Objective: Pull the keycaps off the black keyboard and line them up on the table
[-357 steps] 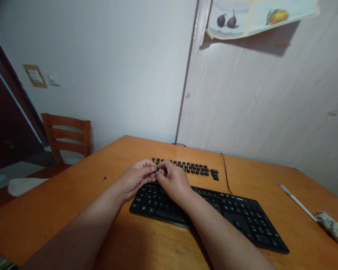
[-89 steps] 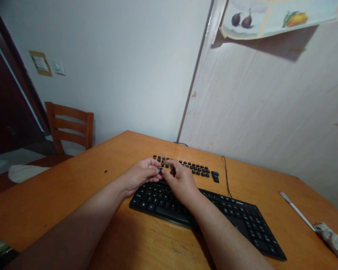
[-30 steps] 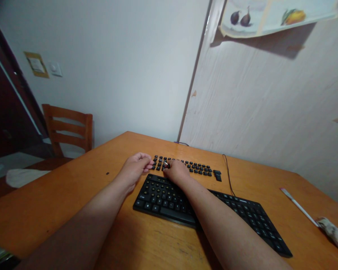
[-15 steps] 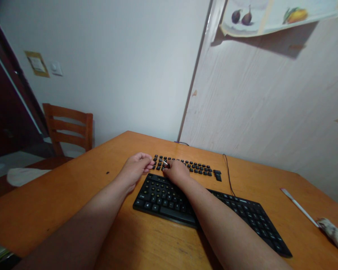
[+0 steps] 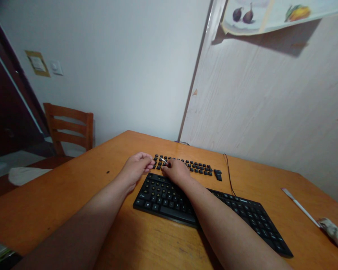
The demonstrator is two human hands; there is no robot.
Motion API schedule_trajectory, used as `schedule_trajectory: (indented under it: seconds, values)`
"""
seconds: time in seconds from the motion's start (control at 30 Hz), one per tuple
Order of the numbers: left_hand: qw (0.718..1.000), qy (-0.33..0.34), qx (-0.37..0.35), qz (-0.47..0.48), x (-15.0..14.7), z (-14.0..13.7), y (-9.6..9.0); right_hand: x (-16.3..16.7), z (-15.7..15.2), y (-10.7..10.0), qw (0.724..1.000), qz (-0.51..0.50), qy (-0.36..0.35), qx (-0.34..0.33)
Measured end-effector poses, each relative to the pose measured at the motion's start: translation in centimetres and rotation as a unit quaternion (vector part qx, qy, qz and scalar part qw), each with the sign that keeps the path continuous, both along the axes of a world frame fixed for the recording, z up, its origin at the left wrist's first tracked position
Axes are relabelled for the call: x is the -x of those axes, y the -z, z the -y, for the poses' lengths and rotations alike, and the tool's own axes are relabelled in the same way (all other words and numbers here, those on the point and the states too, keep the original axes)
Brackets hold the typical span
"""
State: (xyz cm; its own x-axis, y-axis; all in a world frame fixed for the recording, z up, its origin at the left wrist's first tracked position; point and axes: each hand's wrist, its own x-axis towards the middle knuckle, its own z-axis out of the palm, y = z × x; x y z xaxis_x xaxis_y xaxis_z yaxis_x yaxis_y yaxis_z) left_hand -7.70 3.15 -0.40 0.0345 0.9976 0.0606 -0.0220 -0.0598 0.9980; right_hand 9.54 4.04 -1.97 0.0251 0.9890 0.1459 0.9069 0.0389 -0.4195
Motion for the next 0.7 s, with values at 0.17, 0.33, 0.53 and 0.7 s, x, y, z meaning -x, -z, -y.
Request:
schedule_trajectory:
  seconds: [0.17,0.33,0.53,0.7]
  values:
    - [1.000,-0.001,0.000,0.001,-0.1,0.1,-0.1,-0.2,0.0,-0.9,0.998,-0.028,0.024,-0.045]
    - [1.000,-0.003,-0.004,0.001,-0.1,0.1,0.1,-1.0,0.3,-2.4,0.994,-0.068,0.020,-0.085]
    - [1.000,0.009,-0.016,-0.002,-0.1,-0.1,0.6,-2.6,1.7,-3.6,0.977,-0.202,-0.011,-0.071]
    - [0.999,0.029,-0.030,-0.006,-0.3,-0.3,1.1,-3.7,4.0,-4.3,0.956,-0.278,-0.022,-0.089]
